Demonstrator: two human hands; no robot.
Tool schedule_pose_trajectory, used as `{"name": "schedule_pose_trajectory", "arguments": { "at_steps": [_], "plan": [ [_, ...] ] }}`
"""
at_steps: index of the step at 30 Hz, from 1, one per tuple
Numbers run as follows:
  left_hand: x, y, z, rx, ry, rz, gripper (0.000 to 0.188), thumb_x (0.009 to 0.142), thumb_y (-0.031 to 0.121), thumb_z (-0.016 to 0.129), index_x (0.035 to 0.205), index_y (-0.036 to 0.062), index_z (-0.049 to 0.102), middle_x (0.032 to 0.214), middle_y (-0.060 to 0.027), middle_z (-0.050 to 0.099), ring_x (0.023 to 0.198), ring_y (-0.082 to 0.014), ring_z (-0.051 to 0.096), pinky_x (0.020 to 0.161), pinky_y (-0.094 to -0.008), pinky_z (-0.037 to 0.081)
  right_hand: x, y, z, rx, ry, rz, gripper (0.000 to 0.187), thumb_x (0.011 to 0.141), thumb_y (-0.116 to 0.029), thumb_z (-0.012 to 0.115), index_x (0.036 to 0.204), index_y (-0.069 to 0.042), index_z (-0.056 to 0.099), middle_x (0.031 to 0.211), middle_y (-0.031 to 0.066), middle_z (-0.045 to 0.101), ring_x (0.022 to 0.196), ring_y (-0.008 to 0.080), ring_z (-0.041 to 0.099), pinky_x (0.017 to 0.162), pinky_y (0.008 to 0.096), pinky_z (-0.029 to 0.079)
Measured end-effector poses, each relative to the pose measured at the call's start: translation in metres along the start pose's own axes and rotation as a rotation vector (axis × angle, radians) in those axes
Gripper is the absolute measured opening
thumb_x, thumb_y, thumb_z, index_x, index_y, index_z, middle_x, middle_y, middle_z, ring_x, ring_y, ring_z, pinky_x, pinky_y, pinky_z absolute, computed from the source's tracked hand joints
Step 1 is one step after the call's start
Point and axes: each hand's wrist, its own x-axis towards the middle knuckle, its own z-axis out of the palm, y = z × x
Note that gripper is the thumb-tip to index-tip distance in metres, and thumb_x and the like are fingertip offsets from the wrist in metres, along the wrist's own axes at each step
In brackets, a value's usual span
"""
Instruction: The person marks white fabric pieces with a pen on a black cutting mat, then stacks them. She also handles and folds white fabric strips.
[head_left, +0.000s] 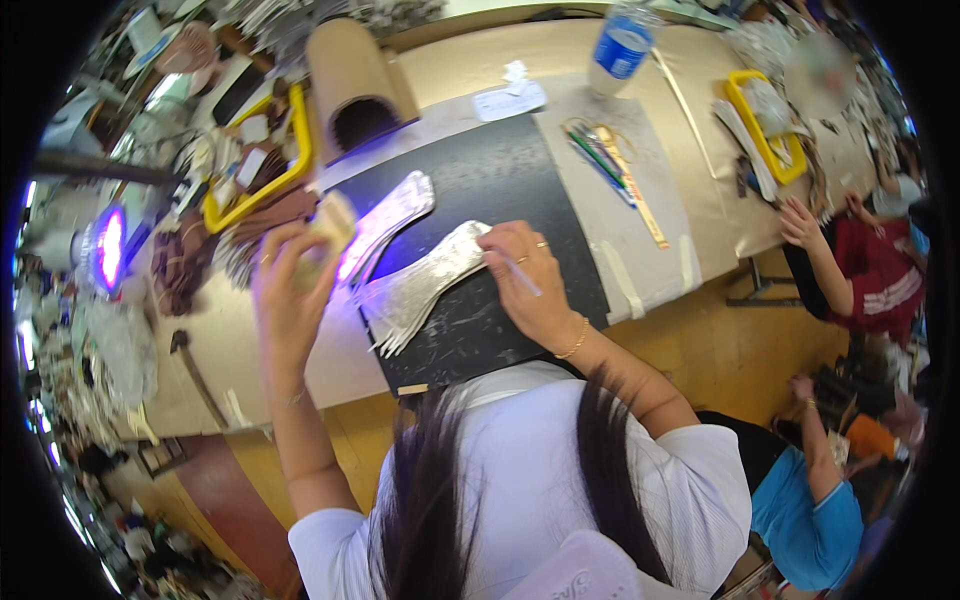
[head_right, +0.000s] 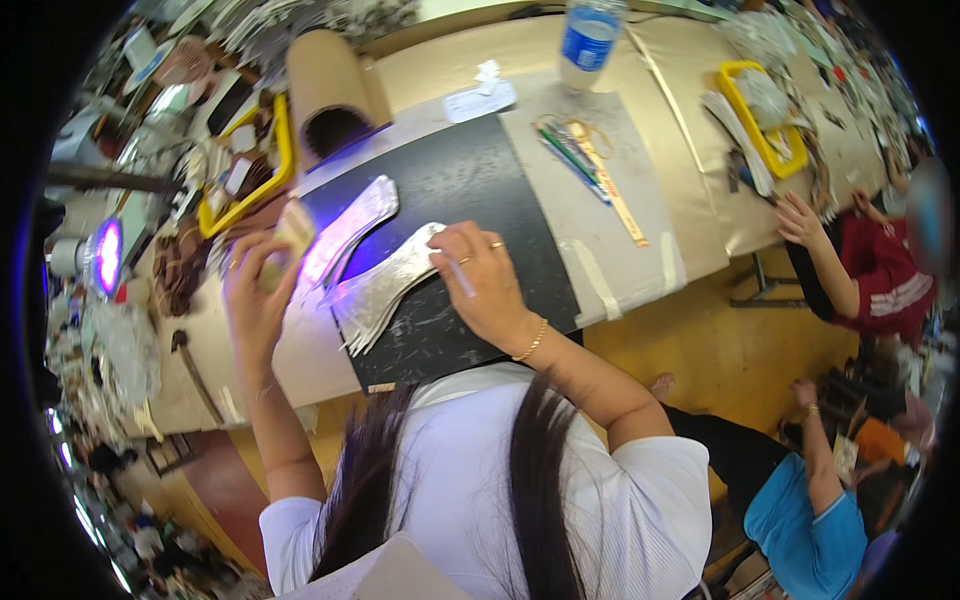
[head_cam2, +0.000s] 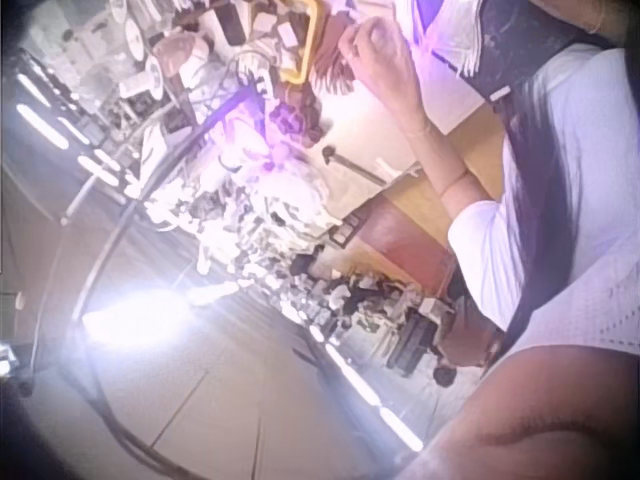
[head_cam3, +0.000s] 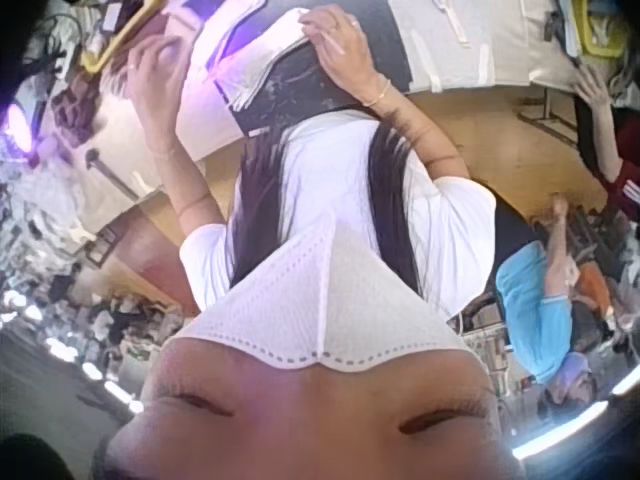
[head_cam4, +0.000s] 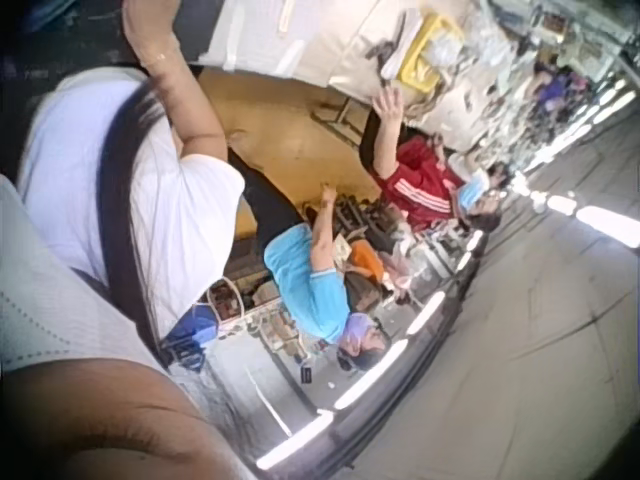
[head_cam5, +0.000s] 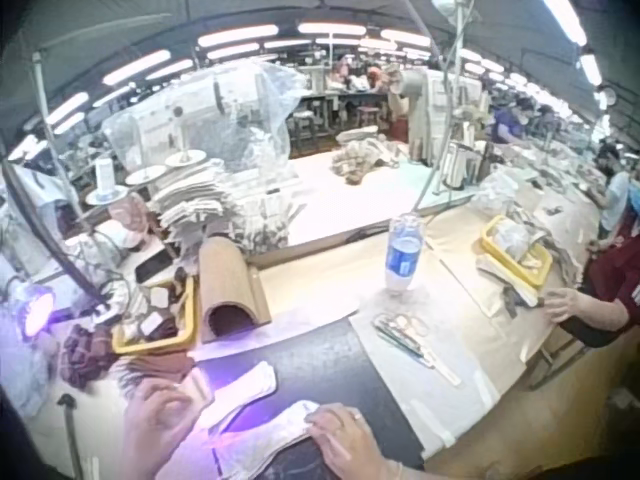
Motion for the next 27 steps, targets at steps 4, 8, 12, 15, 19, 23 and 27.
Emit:
{"name": "schedule_pose_trajectory", "arguments": {
  "at_steps": [4, 8, 12, 15, 19, 23, 27],
  "plan": [
    [0.018, -0.011, 0.047, -0.122, -0.043, 0.052, 0.021, 0.081, 0.012, 0.079, 0.099, 0.0047, 0.07, 0.108, -0.0125, 0.065, 0.097, -0.0314, 0.064, 0.085, -0.0392, 0.051, 0.002, 0.003, -0.002, 0.02, 0.011, 0.018, 0.015, 0.103, -0.018, 0.053, 0.107, -0.006, 0.061, 0.103, 0.0099, 0.062, 0.099, 0.0282, 0.059, 0.089, 0.0389, 0.042],
    [0.03, -0.016, 0.078, -0.058, -0.074, 0.071, 0.021, 0.084, 0.015, 0.078, 0.102, 0.0056, 0.073, 0.109, -0.0132, 0.069, 0.093, -0.0307, 0.065, 0.083, -0.0393, 0.052, 0.0, 0.011, -0.006, 0.102, 0.082, 0.129, 0.019, 0.105, -0.021, 0.05, 0.106, -0.005, 0.061, 0.102, 0.0102, 0.061, 0.098, 0.0285, 0.058, 0.088, 0.0371, 0.04],
    [0.0, 0.009, 0.078, -0.113, -0.102, 0.03, 0.021, 0.083, 0.016, 0.08, 0.1, 0.0055, 0.076, 0.107, -0.0126, 0.07, 0.092, -0.0292, 0.066, 0.081, -0.039, 0.054, -0.003, 0.015, -0.005, 0.467, 0.118, 0.25, 0.024, 0.109, -0.022, 0.046, 0.109, -0.001, 0.058, 0.103, 0.0114, 0.058, 0.096, 0.0221, 0.065, 0.088, 0.0327, 0.048],
    [-0.019, 0.031, 0.088, -0.114, -0.127, 0.189, 0.02, 0.08, 0.014, 0.08, 0.098, 0.0058, 0.076, 0.107, -0.0119, 0.07, 0.094, -0.029, 0.065, 0.081, -0.0398, 0.054, -0.003, 0.016, -0.002, 0.44, 0.076, 0.24, 0.027, 0.11, -0.023, 0.044, 0.11, 0.001, 0.057, 0.104, 0.0115, 0.056, 0.095, 0.0201, 0.068, 0.086, 0.0305, 0.051],
    [-0.027, 0.043, 0.098, -0.075, -0.121, 0.191, 0.02, 0.079, 0.012, 0.081, 0.097, 0.0052, 0.076, 0.106, -0.0114, 0.069, 0.093, -0.0292, 0.065, 0.082, -0.0393, 0.054, -0.003, 0.016, -0.001, 0.421, -0.007, 0.296, 0.036, 0.111, -0.032, 0.039, 0.113, 0.001, 0.053, 0.107, 0.0089, 0.056, 0.104, 0.0206, 0.07, 0.092, 0.0289, 0.05],
    [-0.028, 0.042, 0.102, -0.044, -0.11, 0.217, 0.021, 0.078, 0.011, 0.081, 0.097, 0.0041, 0.076, 0.106, -0.0119, 0.07, 0.093, -0.0288, 0.065, 0.082, -0.0391, 0.054, -0.002, 0.017, 0.0, 0.466, -0.007, 0.32, 0.038, 0.11, -0.035, 0.038, 0.113, 0.001, 0.052, 0.106, 0.0086, 0.056, 0.104, 0.0219, 0.07, 0.091, 0.0281, 0.05],
    [-0.03, 0.041, 0.105, 0.011, -0.108, 0.266, 0.022, 0.079, 0.014, 0.08, 0.099, 0.0056, 0.075, 0.109, -0.0114, 0.07, 0.093, -0.0269, 0.064, 0.081, -0.0383, 0.051, -0.002, 0.017, 0.0, 0.469, -0.006, 0.32, 0.039, 0.11, -0.035, 0.038, 0.113, 0.001, 0.052, 0.106, 0.009, 0.056, 0.104, 0.0227, 0.071, 0.09, 0.0282, 0.05]
  ]
}}
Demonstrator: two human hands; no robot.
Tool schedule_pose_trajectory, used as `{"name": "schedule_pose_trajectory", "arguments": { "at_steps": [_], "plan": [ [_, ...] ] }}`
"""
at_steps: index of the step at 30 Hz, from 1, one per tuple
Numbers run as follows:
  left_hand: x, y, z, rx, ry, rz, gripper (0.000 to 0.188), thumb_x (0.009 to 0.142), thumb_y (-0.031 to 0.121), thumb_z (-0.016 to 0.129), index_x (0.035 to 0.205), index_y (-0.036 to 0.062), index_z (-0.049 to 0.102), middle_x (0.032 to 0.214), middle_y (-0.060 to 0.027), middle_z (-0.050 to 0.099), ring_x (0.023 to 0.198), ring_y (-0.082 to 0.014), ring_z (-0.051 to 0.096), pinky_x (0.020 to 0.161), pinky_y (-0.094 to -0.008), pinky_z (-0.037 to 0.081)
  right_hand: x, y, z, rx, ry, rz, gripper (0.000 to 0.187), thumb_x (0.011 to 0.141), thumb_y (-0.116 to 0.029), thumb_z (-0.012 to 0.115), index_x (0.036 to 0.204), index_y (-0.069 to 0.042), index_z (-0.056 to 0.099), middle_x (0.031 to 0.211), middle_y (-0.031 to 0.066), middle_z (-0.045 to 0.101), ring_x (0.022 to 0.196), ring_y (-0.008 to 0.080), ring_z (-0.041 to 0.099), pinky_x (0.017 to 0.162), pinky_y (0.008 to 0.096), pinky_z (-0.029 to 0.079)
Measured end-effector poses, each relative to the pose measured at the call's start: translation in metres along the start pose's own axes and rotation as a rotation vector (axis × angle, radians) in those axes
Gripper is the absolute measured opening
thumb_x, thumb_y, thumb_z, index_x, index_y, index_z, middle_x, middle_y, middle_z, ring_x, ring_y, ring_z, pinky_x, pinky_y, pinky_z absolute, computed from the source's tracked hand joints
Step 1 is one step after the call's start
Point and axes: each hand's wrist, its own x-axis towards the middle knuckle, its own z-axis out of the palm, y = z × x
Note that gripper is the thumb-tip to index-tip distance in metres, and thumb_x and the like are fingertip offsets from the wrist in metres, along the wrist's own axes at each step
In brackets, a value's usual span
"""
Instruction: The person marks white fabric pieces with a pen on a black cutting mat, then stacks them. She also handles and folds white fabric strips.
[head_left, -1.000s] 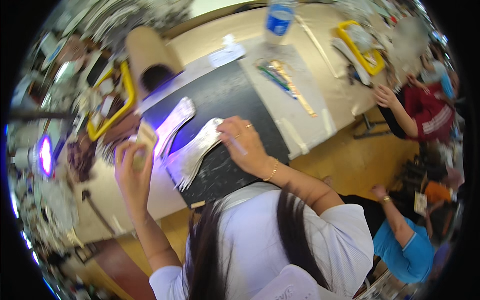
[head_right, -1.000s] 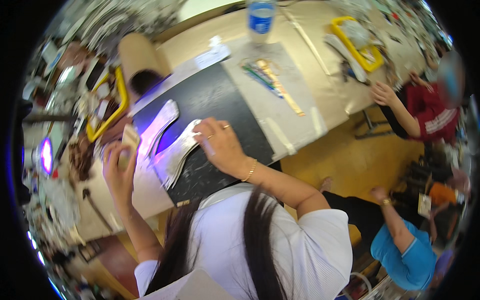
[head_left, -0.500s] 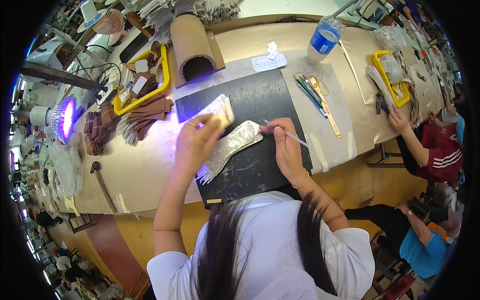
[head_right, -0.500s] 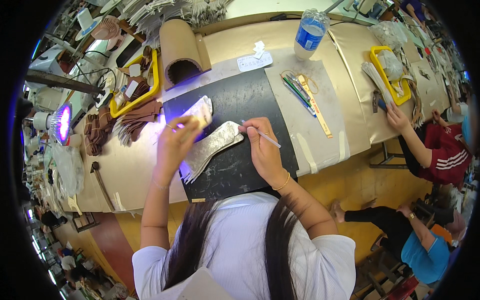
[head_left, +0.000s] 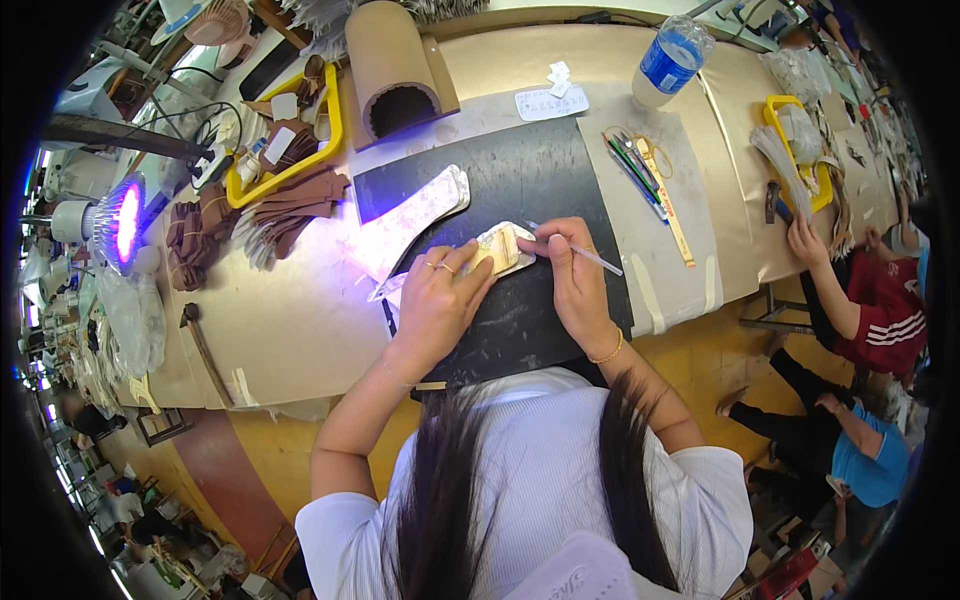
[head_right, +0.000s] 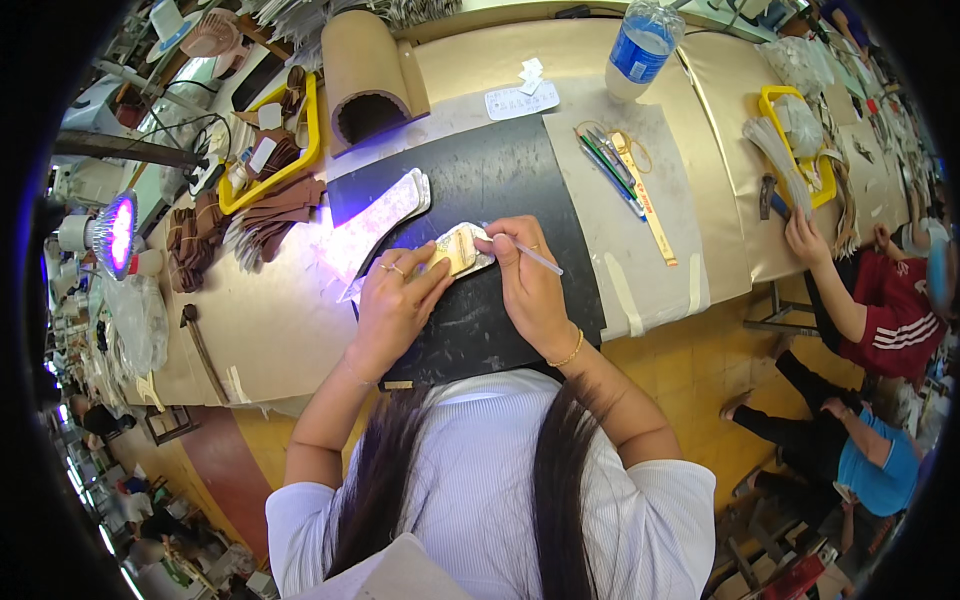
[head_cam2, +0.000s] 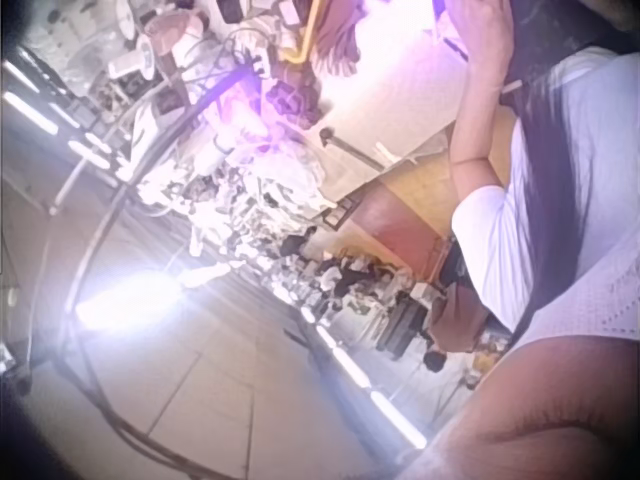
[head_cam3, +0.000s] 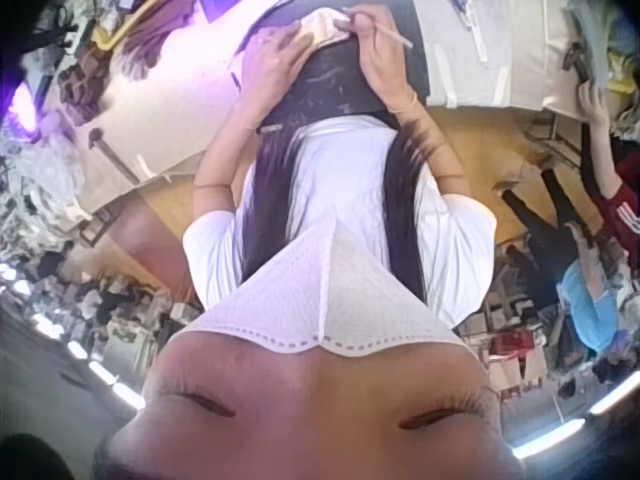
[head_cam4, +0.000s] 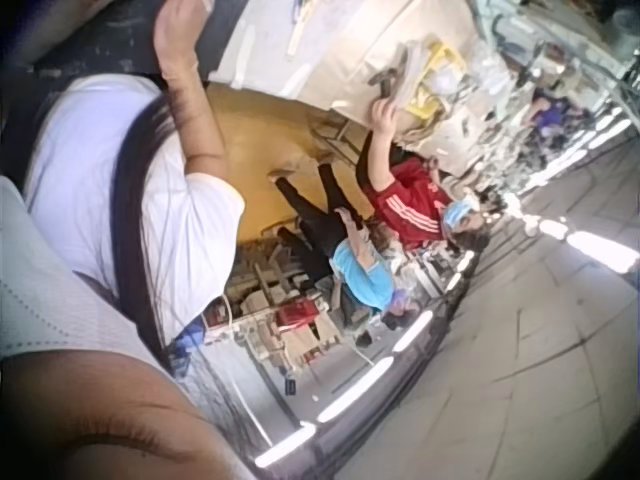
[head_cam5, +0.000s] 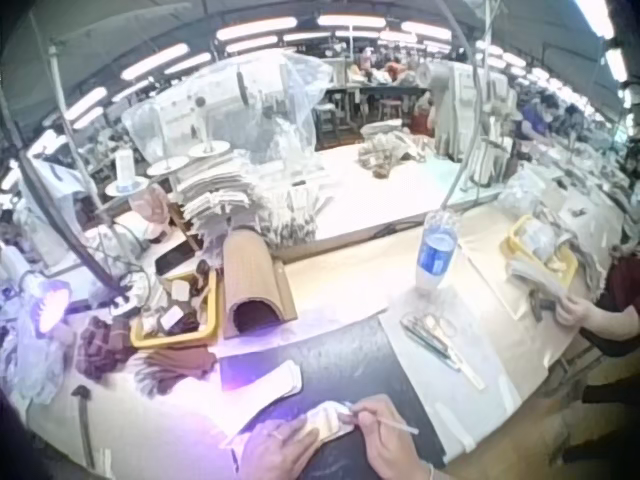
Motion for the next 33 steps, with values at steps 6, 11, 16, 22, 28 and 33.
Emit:
{"name": "schedule_pose_trajectory", "arguments": {
  "at_steps": [6, 11, 16, 22, 28, 33],
  "plan": [
    [0.0, -0.002, -0.003, 0.065, -0.025, 0.043, 0.024, 0.08, 0.019, 0.078, 0.101, 0.0077, 0.074, 0.111, -0.0095, 0.071, 0.088, -0.024, 0.062, 0.077, -0.0367, 0.048, 0.001, -0.001, -0.001, 0.053, -0.012, 0.036, 0.038, 0.11, -0.033, 0.039, 0.114, 0.002, 0.053, 0.107, 0.0094, 0.057, 0.105, 0.0234, 0.071, 0.09, 0.0283, 0.051],
    [0.001, 0.0, -0.004, 0.105, -0.013, 0.06, 0.023, 0.078, 0.017, 0.08, 0.099, 0.0086, 0.075, 0.11, -0.0071, 0.072, 0.082, -0.022, 0.062, 0.072, -0.0356, 0.048, 0.005, -0.004, 0.0, -0.09, 0.013, -0.01, 0.026, 0.107, -0.023, 0.05, 0.106, 0.0, 0.062, 0.097, 0.0117, 0.065, 0.091, 0.0244, 0.07, 0.081, 0.033, 0.052],
    [-0.001, 0.0, -0.001, 0.19, -0.029, 0.106, 0.024, 0.08, 0.019, 0.078, 0.101, 0.0084, 0.074, 0.113, -0.0085, 0.072, 0.084, -0.0209, 0.062, 0.073, -0.0353, 0.048, 0.012, -0.013, -0.001, -0.424, 0.018, -0.19, 0.017, 0.101, -0.019, 0.059, 0.099, -0.003, 0.066, 0.094, 0.0107, 0.068, 0.081, 0.032, 0.063, 0.076, 0.0397, 0.05],
    [-0.005, 0.001, 0.002, 0.199, -0.016, 0.096, 0.024, 0.083, 0.019, 0.075, 0.104, 0.0076, 0.073, 0.116, -0.0098, 0.071, 0.087, -0.0212, 0.063, 0.077, -0.0362, 0.047, 0.015, -0.019, 0.005, -0.577, -0.032, -0.244, 0.01, 0.096, -0.014, 0.064, 0.097, -0.005, 0.068, 0.091, 0.0085, 0.07, 0.078, 0.0304, 0.064, 0.077, 0.0391, 0.05],
    [-0.007, 0.001, 0.004, 0.189, -0.008, 0.099, 0.025, 0.084, 0.017, 0.069, 0.105, 0.004, 0.071, 0.116, -0.0149, 0.07, 0.088, -0.0231, 0.062, 0.079, -0.0366, 0.047, 0.015, -0.016, 0.007, -0.719, -0.073, -0.385, 0.006, 0.093, -0.013, 0.068, 0.095, -0.007, 0.066, 0.089, 0.0059, 0.071, 0.077, 0.025, 0.066, 0.077, 0.0364, 0.049],
    [-0.007, 0.001, 0.003, 0.197, -0.026, 0.112, 0.025, 0.084, 0.016, 0.065, 0.105, 0.0024, 0.07, 0.116, -0.017, 0.069, 0.089, -0.0243, 0.062, 0.08, -0.037, 0.047, -0.004, -0.029, 0.006, -0.708, -0.151, -0.498, 0.007, 0.091, -0.012, 0.07, 0.093, -0.007, 0.065, 0.088, 0.0043, 0.071, 0.079, 0.0233, 0.067, 0.082, 0.0374, 0.048]
  ]
}}
